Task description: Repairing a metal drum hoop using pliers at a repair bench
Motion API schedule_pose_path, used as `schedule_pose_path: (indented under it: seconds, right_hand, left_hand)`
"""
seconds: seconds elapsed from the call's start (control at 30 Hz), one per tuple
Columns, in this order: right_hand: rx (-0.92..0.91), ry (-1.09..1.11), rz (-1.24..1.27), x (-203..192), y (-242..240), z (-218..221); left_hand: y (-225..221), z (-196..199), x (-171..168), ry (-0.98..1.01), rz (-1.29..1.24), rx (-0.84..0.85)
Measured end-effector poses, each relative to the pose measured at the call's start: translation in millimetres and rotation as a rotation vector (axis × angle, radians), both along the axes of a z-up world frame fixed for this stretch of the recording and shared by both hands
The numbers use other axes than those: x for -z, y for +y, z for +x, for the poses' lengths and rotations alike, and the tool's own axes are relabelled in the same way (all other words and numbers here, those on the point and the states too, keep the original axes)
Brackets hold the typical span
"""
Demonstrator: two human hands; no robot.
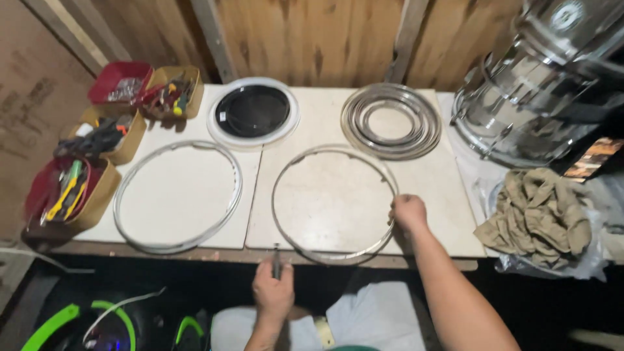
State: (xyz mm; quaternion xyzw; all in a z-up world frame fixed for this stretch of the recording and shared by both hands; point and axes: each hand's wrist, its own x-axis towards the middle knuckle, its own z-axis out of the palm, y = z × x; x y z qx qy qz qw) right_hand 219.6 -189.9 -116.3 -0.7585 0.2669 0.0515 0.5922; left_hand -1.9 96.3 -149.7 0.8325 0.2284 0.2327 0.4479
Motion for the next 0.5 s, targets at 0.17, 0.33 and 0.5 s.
schedule_pose_path:
  seconds: [0.17,0.33,0.5]
  right_hand:
    - [0.228,-0.064,0.594,-11.8,17.3,-3.8]
    - [0.18,-0.202,0.636,-58.5,28.8,-27.9]
    - [0.084,-0.525,0.642,-107.8,24.0,-44.9]
  left_hand:
    - [-23.4,-16.2,-1.8,0.409,-0.198,0.168]
    - [-42.3,-24.0,-34.6,0.723,-0.203,0.353]
    - [-46.9,-17.8,-49.1,0.663,-0.262,0.384]
